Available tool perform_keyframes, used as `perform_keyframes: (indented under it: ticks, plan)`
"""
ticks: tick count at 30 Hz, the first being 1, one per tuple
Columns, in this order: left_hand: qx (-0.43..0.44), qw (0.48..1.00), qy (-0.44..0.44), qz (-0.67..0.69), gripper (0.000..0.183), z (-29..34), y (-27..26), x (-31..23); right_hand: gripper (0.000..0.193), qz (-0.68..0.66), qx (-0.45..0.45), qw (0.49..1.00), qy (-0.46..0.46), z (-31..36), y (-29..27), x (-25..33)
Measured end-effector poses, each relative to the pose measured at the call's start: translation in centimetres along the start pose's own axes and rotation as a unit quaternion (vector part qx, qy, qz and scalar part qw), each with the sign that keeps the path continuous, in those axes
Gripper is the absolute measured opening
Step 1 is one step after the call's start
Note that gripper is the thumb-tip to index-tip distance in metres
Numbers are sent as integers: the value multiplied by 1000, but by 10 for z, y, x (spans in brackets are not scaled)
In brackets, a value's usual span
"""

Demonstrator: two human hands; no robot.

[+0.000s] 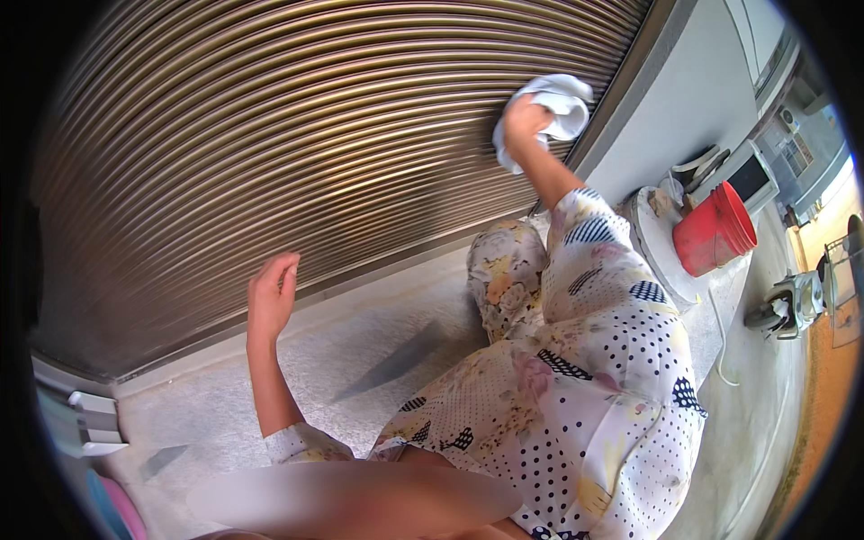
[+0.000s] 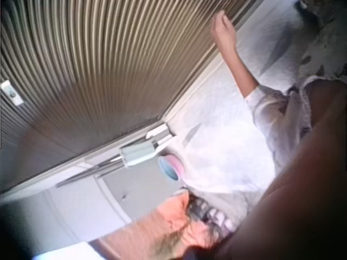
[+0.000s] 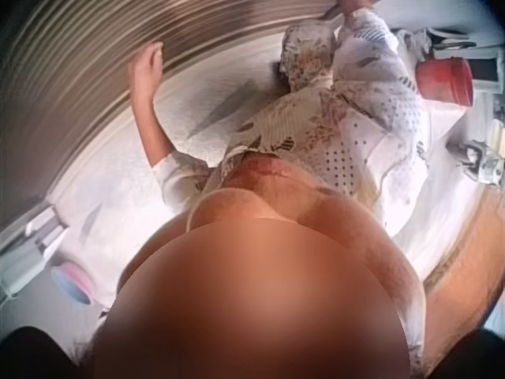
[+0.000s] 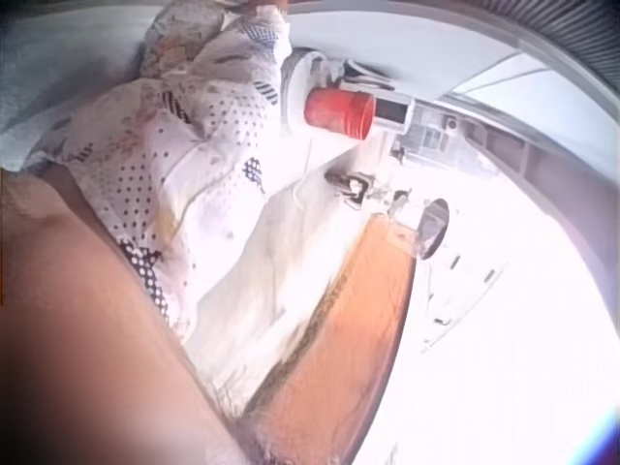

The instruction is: The person wipes the exterior of a metallic rolling shutter door using a white cloth, cleaning multiple sections and slats by hand.

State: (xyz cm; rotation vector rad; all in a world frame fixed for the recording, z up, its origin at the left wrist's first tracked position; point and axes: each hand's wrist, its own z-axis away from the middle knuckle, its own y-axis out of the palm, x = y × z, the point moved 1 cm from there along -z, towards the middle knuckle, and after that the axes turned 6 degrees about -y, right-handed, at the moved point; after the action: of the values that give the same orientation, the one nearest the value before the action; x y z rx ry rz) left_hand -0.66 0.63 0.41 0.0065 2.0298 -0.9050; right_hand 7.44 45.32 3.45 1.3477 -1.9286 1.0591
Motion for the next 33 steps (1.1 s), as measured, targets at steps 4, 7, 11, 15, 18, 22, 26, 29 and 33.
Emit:
perform_keyframes:
  ticks: [4,7,11,15,18,22,26,29,33]
  plan:
    - [21,999,-34,23,15,16,34,-18,69,67,73,910,-402,56,-20,-10]
    - [17,999,26,-36,16,4,5,-17,55,-32,191,784,-589,116,-4,37]
    - [46,997,35,-42,17,5,19,-17,31,-97,390,498,-768,159,42,90]
    - [105,990,22,-94,17,8,11,-5,30,-156,354,507,-770,191,33,151]
    - [101,988,25,-114,16,4,13,1,34,-121,387,511,-758,160,23,137]
    - [125,984,20,-122,15,2,24,7,45,-131,344,583,-725,51,1,61]
    - [166,974,5,-155,14,3,42,25,33,127,36,645,-753,-60,-61,40]
    - [185,970,-2,-160,14,22,21,37,47,240,-70,746,-617,-97,-87,-21]
    - [177,973,13,-145,14,23,26,34,46,151,-88,857,-485,-101,-89,-65]
